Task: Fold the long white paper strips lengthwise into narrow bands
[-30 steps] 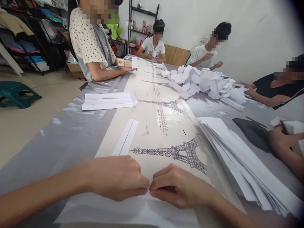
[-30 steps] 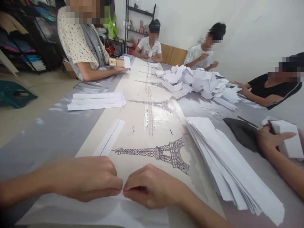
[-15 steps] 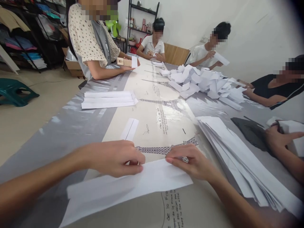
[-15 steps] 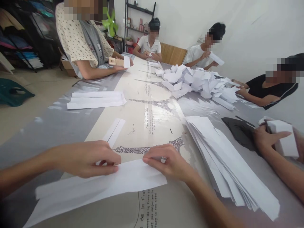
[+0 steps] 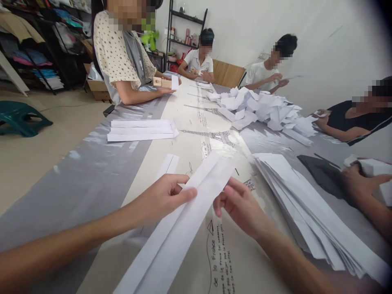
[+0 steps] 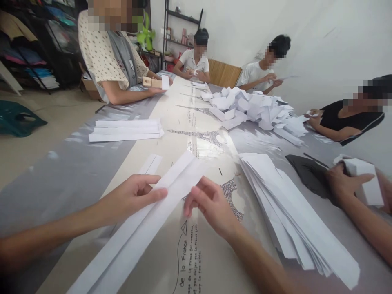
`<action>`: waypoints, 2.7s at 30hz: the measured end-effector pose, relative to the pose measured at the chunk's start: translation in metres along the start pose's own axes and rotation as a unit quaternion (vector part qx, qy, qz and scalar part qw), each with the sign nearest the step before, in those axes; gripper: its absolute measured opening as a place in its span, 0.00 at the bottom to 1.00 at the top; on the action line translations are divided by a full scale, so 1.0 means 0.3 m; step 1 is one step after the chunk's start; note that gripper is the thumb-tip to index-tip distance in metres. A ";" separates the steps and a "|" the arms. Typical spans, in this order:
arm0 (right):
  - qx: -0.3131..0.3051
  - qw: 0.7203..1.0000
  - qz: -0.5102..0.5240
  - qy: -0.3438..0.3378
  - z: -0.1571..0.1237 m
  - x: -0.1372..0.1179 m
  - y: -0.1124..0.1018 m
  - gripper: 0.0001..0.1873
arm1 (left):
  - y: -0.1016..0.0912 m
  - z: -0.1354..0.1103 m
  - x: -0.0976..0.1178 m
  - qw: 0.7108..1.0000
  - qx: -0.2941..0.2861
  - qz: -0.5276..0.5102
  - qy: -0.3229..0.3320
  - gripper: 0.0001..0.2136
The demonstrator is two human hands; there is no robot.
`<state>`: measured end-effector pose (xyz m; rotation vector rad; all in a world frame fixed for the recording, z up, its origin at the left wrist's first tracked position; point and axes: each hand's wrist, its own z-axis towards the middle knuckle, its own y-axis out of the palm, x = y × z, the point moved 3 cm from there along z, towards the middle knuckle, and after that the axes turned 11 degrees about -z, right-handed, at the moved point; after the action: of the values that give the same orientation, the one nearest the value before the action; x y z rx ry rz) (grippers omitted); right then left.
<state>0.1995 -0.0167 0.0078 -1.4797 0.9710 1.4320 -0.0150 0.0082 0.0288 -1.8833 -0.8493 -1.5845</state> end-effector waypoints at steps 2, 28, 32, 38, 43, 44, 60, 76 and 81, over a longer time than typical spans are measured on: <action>-0.028 1.000 0.009 0.002 -0.008 0.016 0.029 0.17 | 0.020 -0.006 -0.012 1.000 -0.003 -0.010 0.004 0.15; -0.062 0.997 -0.041 0.033 -0.011 -0.013 0.105 0.11 | 0.066 -0.005 -0.021 0.999 0.003 -0.036 -0.005 0.12; -0.071 0.996 -0.044 0.022 -0.011 -0.016 0.110 0.09 | 0.043 0.002 -0.017 0.998 0.037 -0.038 0.019 0.15; -0.064 0.997 -0.028 0.038 -0.014 -0.007 0.114 0.10 | 0.048 0.003 -0.039 0.997 0.050 -0.064 0.009 0.17; -0.079 0.995 -0.021 0.052 -0.019 -0.017 0.107 0.09 | 0.013 0.019 -0.026 0.998 0.033 -0.050 0.017 0.14; -0.077 0.995 -0.026 0.059 -0.019 -0.017 0.103 0.09 | 0.005 0.022 -0.023 0.998 0.023 -0.047 0.017 0.13; -0.084 0.980 -0.122 0.136 -0.004 0.028 0.056 0.19 | -0.074 0.050 0.003 1.000 -0.024 -0.010 -0.011 0.08; -0.114 0.981 -0.145 0.062 -0.005 -0.002 0.054 0.18 | -0.115 0.049 0.006 0.990 -0.130 0.046 -0.003 0.15; -0.123 0.979 -0.153 0.056 -0.003 0.000 0.056 0.18 | -0.112 0.044 0.015 0.988 -0.136 0.074 0.004 0.19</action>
<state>0.1840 -0.0233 0.0067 -1.8204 0.6121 1.2874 -0.0311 0.0410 0.0311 -2.0711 -0.4957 -1.6805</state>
